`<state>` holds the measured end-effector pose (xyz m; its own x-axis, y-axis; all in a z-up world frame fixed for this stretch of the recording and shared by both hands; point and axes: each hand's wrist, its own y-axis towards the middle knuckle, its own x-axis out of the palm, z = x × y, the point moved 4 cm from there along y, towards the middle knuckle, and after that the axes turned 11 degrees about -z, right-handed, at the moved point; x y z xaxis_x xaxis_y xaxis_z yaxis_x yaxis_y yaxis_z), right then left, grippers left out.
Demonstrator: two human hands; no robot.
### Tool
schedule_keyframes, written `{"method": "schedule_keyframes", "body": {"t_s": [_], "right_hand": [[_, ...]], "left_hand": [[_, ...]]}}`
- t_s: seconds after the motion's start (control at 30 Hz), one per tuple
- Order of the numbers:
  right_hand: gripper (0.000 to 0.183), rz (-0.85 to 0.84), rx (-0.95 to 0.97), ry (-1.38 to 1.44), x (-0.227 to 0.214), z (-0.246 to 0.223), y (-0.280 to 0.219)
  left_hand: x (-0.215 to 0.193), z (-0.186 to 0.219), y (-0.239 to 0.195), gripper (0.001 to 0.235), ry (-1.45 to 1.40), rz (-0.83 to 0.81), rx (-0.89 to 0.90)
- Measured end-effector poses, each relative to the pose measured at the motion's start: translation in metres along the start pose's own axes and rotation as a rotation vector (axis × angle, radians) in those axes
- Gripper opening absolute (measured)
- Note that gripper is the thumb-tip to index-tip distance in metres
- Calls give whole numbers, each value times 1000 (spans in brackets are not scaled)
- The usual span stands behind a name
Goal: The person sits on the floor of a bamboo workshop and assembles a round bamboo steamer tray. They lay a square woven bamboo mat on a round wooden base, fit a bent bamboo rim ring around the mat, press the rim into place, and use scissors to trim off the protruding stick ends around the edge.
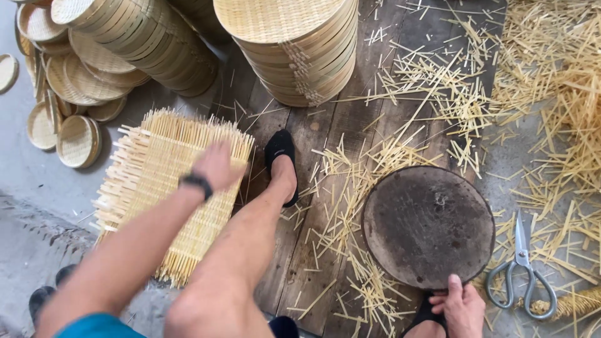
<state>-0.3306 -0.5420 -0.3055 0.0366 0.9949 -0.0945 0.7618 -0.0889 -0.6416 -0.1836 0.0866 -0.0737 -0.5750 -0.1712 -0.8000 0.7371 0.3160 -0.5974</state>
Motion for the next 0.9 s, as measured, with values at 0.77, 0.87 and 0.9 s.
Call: {"method": "schedule_keyframes", "body": {"t_s": [0.77,0.87,0.9], "right_hand": [[34,-231,98,-39,32,24,16],[34,-245,39,-19,35,3,-2],[33,-257,6,-22,38,-6,-6]], "left_hand": [[240,-164,-14,75,-284,90,-241],[252,-148,-14,77,-269,80,-211],[251,-143,-12,78,-264,79,-199]]}}
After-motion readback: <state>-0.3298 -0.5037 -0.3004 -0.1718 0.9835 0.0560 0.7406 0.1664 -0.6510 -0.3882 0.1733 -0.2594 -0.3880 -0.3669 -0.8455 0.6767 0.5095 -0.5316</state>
